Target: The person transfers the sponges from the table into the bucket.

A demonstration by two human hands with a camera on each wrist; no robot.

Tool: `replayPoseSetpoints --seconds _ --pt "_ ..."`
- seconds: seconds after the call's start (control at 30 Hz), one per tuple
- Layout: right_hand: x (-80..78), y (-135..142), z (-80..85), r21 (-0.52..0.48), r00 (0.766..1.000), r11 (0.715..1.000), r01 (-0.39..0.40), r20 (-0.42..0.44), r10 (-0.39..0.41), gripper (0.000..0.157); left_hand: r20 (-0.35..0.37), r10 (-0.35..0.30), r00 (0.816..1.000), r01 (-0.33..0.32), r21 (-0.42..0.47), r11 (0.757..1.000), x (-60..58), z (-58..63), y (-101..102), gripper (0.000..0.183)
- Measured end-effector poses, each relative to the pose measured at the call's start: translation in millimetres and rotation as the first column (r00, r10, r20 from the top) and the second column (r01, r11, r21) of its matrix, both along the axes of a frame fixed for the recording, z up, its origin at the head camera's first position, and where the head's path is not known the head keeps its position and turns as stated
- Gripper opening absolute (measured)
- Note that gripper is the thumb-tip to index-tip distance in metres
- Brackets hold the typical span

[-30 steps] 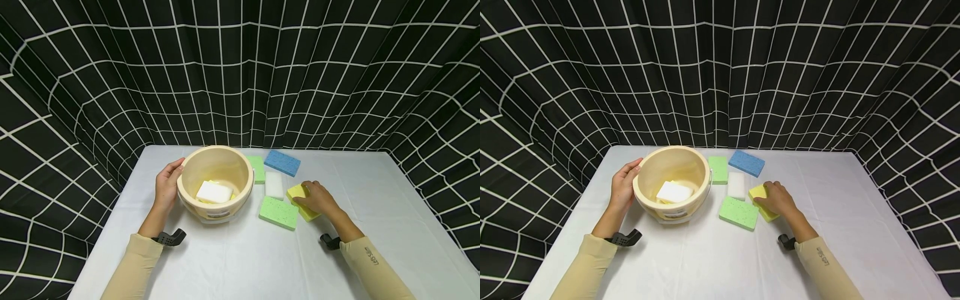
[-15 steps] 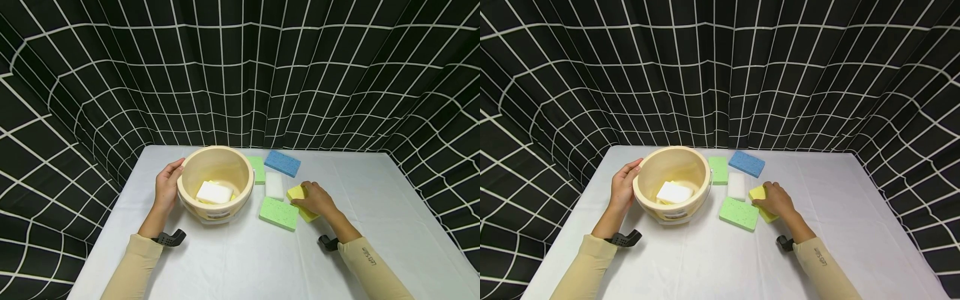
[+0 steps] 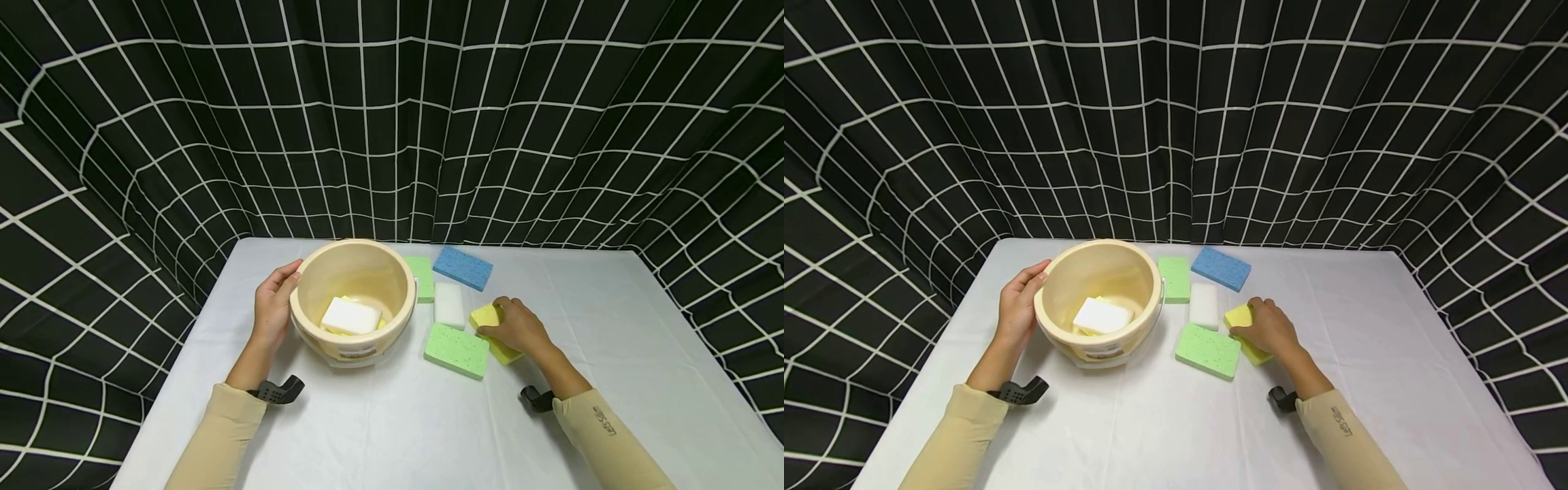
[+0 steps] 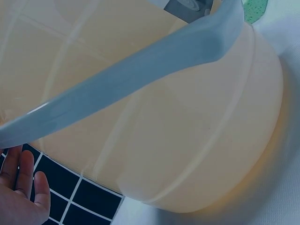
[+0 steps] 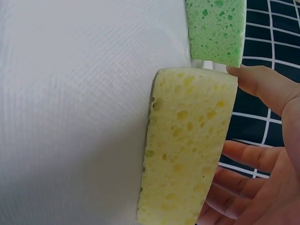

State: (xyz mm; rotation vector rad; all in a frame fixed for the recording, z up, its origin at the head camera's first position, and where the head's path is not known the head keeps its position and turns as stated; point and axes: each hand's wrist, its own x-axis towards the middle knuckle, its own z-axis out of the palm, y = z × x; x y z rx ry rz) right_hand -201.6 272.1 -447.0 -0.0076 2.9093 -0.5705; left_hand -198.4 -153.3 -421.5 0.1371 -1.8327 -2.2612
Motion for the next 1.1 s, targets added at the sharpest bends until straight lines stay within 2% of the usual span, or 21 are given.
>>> replayPoseSetpoints --seconds 0.3,0.8,1.1 --pt "0.6 0.3 -0.7 -0.007 1.000 1.000 -0.002 -0.018 0.002 0.077 -0.013 0.007 1.000 -0.007 0.010 1.000 -1.2 -0.3 0.7 0.037" --pt "2.9 0.0 -5.9 0.001 0.999 1.000 0.004 -0.034 -0.004 0.077 0.015 0.002 1.000 -0.002 0.001 1.000 0.4 -1.1 0.7 0.036" --pt "1.4 -1.3 -4.5 0.003 0.999 1.000 0.003 -0.035 -0.003 0.075 -0.008 0.006 1.000 -0.006 0.012 1.000 -1.2 -1.0 1.0 0.036"
